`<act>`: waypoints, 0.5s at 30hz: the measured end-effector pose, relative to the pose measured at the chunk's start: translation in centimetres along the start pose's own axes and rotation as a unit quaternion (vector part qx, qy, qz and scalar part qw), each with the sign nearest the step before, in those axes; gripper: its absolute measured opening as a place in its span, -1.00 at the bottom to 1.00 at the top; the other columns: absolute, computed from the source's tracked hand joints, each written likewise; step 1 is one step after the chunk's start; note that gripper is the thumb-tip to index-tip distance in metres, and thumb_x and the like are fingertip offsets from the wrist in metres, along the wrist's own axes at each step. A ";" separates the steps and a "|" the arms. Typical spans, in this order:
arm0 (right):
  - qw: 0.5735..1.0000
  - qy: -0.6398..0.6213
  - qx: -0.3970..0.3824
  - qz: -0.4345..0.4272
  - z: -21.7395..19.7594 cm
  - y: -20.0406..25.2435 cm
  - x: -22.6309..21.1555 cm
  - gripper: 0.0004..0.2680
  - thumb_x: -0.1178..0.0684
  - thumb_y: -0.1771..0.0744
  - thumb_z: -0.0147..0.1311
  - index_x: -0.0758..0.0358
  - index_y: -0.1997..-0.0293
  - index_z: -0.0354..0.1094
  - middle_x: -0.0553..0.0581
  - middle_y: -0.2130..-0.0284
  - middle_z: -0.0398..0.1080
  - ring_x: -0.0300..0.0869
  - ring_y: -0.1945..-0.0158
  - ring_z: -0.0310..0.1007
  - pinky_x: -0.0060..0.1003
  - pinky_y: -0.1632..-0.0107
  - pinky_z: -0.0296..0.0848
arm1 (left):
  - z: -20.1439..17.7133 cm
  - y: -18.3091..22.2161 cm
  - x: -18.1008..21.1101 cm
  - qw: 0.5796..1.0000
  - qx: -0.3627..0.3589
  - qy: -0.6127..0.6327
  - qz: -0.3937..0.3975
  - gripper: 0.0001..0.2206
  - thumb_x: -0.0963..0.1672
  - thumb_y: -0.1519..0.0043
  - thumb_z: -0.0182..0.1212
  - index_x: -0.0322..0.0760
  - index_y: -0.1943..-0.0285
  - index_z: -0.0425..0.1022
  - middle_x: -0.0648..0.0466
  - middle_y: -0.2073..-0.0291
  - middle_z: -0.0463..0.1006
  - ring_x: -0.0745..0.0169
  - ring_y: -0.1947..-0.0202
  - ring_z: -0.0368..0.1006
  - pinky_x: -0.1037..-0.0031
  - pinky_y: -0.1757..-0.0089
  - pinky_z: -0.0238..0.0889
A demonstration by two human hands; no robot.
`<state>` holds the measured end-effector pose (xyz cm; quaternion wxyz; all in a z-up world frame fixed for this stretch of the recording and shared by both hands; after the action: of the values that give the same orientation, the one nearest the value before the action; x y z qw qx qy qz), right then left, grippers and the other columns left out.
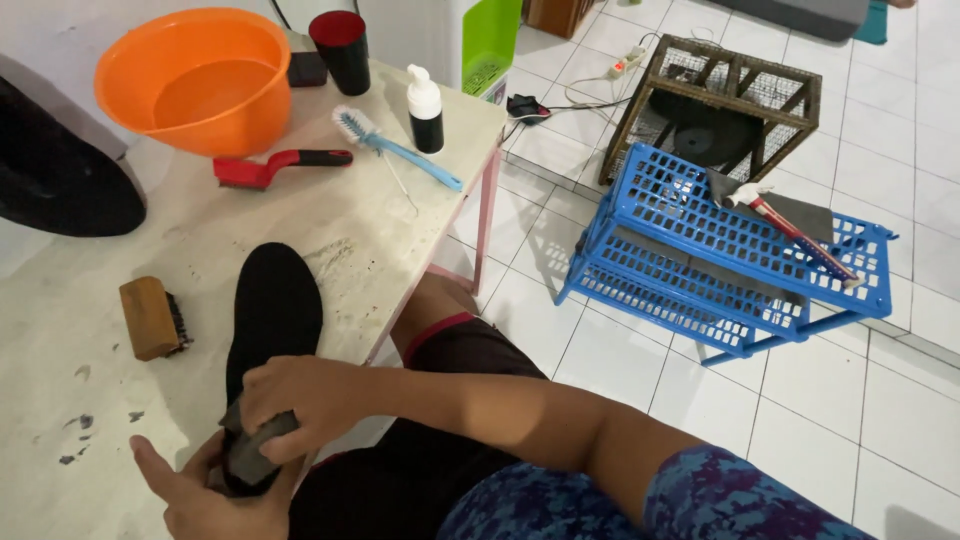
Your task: Cleaning a shoe insole by applying cleaning solution, scrubbing with a brush, and wiping with a cloth.
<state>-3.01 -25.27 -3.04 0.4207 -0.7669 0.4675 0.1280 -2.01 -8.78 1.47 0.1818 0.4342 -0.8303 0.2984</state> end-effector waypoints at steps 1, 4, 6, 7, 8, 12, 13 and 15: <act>1.000 0.007 0.002 -0.004 -0.1 0.0 -0.1 -0.77 -0.21 -0.34 -0.06 0.00 0.19 0.49 -0.10 0.15 0.49 -0.14 0.09 0.37 -0.19 -0.09 0.28 | -0.1 0.0 0.2 1.000 -0.001 0.014 0.003 0.33 -0.16 0.20 0.69 -0.31 -0.73 -0.31 -0.34 0.09 0.61 -0.27 0.12 0.57 0.08 0.03 0.38; 1.000 0.023 -0.006 -0.011 0.0 0.1 -0.1 -0.78 -0.22 -0.34 0.00 -0.06 0.17 0.55 -0.15 0.06 0.53 -0.15 -0.02 0.40 -0.21 -0.13 0.27 | 0.3 0.1 -0.3 1.000 0.008 0.023 -0.011 0.31 -0.14 0.18 0.69 -0.27 -0.73 -0.30 -0.37 0.08 0.61 -0.27 0.11 0.57 0.09 0.03 0.38; 0.999 0.036 -0.010 -0.010 0.0 0.1 -0.4 -0.80 -0.25 -0.32 0.02 -0.11 0.25 0.55 -0.24 0.15 0.54 -0.22 -0.02 0.39 -0.23 -0.11 0.19 | 0.4 0.1 -0.4 0.999 0.012 0.020 -0.021 0.32 -0.11 0.21 0.71 -0.31 -0.73 -0.24 -0.35 0.09 0.62 -0.26 0.11 0.58 0.09 0.04 0.39; 1.000 0.025 0.012 -0.004 -0.1 0.0 -0.7 -0.81 -0.20 -0.29 -0.01 -0.02 0.32 0.46 -0.18 0.31 0.46 -0.21 0.10 0.34 -0.22 -0.05 0.19 | 0.4 0.2 -0.2 0.999 0.018 0.030 -0.004 0.29 -0.13 0.18 0.69 -0.33 -0.73 -0.23 -0.36 0.08 0.61 -0.28 0.10 0.57 0.07 0.01 0.37; 0.999 0.014 0.034 0.002 -0.1 -0.1 -0.9 -0.81 -0.16 -0.26 -0.04 0.08 0.40 0.37 -0.11 0.46 0.39 -0.20 0.23 0.29 -0.22 0.01 0.20 | 0.3 0.2 -0.1 0.999 0.024 0.040 0.013 0.26 -0.14 0.15 0.67 -0.36 -0.73 -0.22 -0.37 0.07 0.61 -0.30 0.09 0.56 0.05 -0.03 0.35; 0.999 -0.027 0.038 -0.023 -0.7 0.0 -0.8 -0.79 -0.16 -0.34 -0.09 0.08 0.30 0.40 -0.04 0.34 0.45 -0.10 0.21 0.29 -0.18 0.05 0.29 | 0.4 0.1 -0.8 0.999 0.019 0.039 0.008 0.27 -0.12 0.14 0.66 -0.34 -0.74 -0.23 -0.39 0.07 0.61 -0.32 0.11 0.58 0.08 0.11 0.40; 0.999 -0.004 0.022 -0.026 -0.3 0.2 -0.5 -0.77 -0.20 -0.35 -0.08 0.03 0.25 0.47 -0.08 0.22 0.49 -0.11 0.13 0.34 -0.17 -0.01 0.27 | 0.4 0.1 -0.9 0.999 0.014 0.036 0.003 0.25 -0.08 0.13 0.63 -0.32 -0.74 -0.24 -0.39 0.06 0.61 -0.31 0.16 0.58 0.08 0.16 0.41; 0.999 0.021 0.006 -0.030 0.0 0.4 -0.1 -0.74 -0.25 -0.36 -0.07 -0.02 0.20 0.54 -0.11 0.11 0.53 -0.13 0.05 0.38 -0.17 -0.07 0.26 | 0.7 0.0 -1.2 0.999 0.010 0.034 -0.001 0.25 -0.03 0.12 0.59 -0.30 -0.74 -0.25 -0.40 0.06 0.62 -0.29 0.20 0.59 0.09 0.20 0.43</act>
<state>-3.37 -25.28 -3.24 0.4190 -0.7806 0.4536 0.0966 -1.37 -8.47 0.29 0.2055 0.4268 -0.8200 0.3211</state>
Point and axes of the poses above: each hand's wrist, its own y-axis away from the middle knuckle, its own z-axis out of the palm, x = y × z, the point moved 2 cm from there along -y, towards the middle knuckle
